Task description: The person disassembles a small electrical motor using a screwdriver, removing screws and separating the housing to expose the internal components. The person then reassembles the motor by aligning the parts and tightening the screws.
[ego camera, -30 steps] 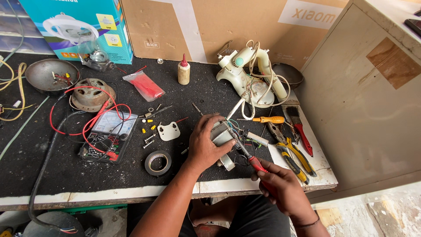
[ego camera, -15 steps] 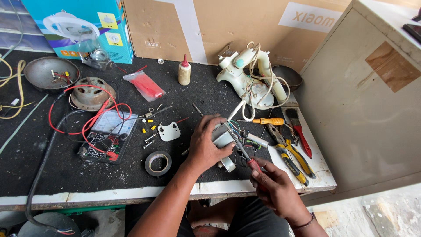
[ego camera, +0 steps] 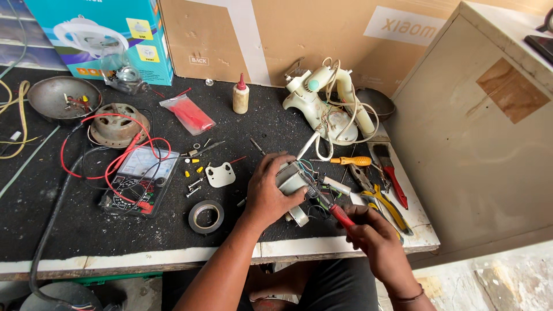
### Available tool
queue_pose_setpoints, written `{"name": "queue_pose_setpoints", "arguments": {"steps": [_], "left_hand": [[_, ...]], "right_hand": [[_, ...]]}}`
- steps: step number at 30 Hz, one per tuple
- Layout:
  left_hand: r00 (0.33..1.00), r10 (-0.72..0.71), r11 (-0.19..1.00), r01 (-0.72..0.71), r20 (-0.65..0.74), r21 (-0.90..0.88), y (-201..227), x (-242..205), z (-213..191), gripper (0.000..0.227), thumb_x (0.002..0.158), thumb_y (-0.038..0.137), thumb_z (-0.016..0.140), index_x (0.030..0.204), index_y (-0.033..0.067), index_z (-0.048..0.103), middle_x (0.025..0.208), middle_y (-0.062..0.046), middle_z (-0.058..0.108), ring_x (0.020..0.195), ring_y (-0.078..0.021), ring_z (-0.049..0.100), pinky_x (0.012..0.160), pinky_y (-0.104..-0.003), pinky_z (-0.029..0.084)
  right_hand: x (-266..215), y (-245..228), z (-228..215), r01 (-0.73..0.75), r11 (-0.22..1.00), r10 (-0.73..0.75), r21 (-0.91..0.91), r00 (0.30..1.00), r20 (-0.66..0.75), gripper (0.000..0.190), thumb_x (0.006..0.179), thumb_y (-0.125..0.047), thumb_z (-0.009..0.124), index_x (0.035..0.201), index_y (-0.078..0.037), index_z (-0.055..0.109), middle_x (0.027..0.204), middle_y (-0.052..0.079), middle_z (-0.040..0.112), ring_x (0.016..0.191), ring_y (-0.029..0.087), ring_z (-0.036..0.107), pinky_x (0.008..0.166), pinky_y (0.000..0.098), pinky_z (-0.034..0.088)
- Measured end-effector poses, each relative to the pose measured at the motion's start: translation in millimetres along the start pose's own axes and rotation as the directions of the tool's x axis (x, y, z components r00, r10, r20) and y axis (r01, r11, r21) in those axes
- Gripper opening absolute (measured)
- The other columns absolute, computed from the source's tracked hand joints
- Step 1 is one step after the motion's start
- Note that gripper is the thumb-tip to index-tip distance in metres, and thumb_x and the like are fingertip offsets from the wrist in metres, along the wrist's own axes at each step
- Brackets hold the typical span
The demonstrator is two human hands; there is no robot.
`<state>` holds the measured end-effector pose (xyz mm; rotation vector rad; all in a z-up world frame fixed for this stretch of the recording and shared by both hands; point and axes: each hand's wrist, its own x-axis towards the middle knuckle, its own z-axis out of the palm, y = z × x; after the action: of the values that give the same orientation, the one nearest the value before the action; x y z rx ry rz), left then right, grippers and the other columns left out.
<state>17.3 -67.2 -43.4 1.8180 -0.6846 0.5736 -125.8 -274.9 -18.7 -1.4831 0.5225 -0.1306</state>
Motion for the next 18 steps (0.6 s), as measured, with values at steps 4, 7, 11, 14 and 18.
{"name": "queue_pose_setpoints", "arguments": {"steps": [4,7,11,14,18], "left_hand": [[1.0,-0.023,1.0,0.023,-0.022,-0.002,-4.1,0.4,2.6,0.06,0.067,0.023,0.084,0.121,0.0131,0.062,0.123,-0.01,0.062,0.116,-0.0289,0.063,0.102,-0.041,0.05],[1.0,-0.017,1.0,0.017,-0.01,0.002,-4.7,1.0,2.3,0.061,0.067,0.025,0.084,0.123,0.0133,0.061,0.125,-0.011,0.062,0.119,-0.0302,0.063,0.103,-0.043,0.05],[1.0,-0.019,1.0,0.019,0.01,0.003,-4.1,-2.1,1.1,0.061,0.068,0.026,0.085,0.123,0.014,0.062,0.125,-0.011,0.061,0.12,-0.0304,0.062,0.102,-0.043,0.05],[1.0,-0.022,1.0,0.022,0.004,0.004,-5.6,0.6,1.3,0.061,0.067,0.026,0.085,0.123,0.0144,0.062,0.126,-0.01,0.061,0.12,-0.03,0.062,0.102,-0.043,0.05],[0.999,-0.033,0.999,0.033,0.018,-0.004,-2.0,-1.5,-1.2,0.061,0.067,0.026,0.086,0.122,0.0153,0.062,0.126,-0.011,0.062,0.118,-0.0298,0.063,0.097,-0.043,0.053]], "right_hand": [[-1.4,1.1,-1.6,-0.056,0.987,0.045,0.15,0.996,0.078,0.044,0.086,-0.005,0.06,0.128,0.004,0.07,0.095,0.022,0.068,0.08,0.023,0.057,0.047,0.0303,0.037],[1.8,6.9,1.5,-0.204,0.943,0.136,0.263,0.957,0.254,0.056,0.092,-0.028,0.048,0.138,0.004,0.057,0.09,0.023,0.063,0.04,0.013,0.034,0.025,0.0207,0.015],[-15.2,-13.7,9.9,0.009,0.985,0.001,-0.172,0.998,0.058,0.038,0.094,-0.023,0.06,0.122,-0.003,0.075,0.077,0.012,0.071,0.046,0.016,0.04,0.044,0.0249,0.033],[-23.6,-15.8,17.3,0.42,0.709,-0.449,-0.567,0.888,0.096,0.036,0.089,-0.024,0.069,0.123,-0.017,0.08,0.095,-0.001,0.084,0.071,0.011,0.063,0.068,0.0241,0.053],[-21.2,-15.5,22.8,0.003,0.967,-0.017,-0.253,0.999,-0.052,0.039,0.091,-0.02,0.068,0.128,-0.006,0.074,0.072,0.012,0.065,0.05,0.02,0.054,0.036,0.0306,0.033]]}}
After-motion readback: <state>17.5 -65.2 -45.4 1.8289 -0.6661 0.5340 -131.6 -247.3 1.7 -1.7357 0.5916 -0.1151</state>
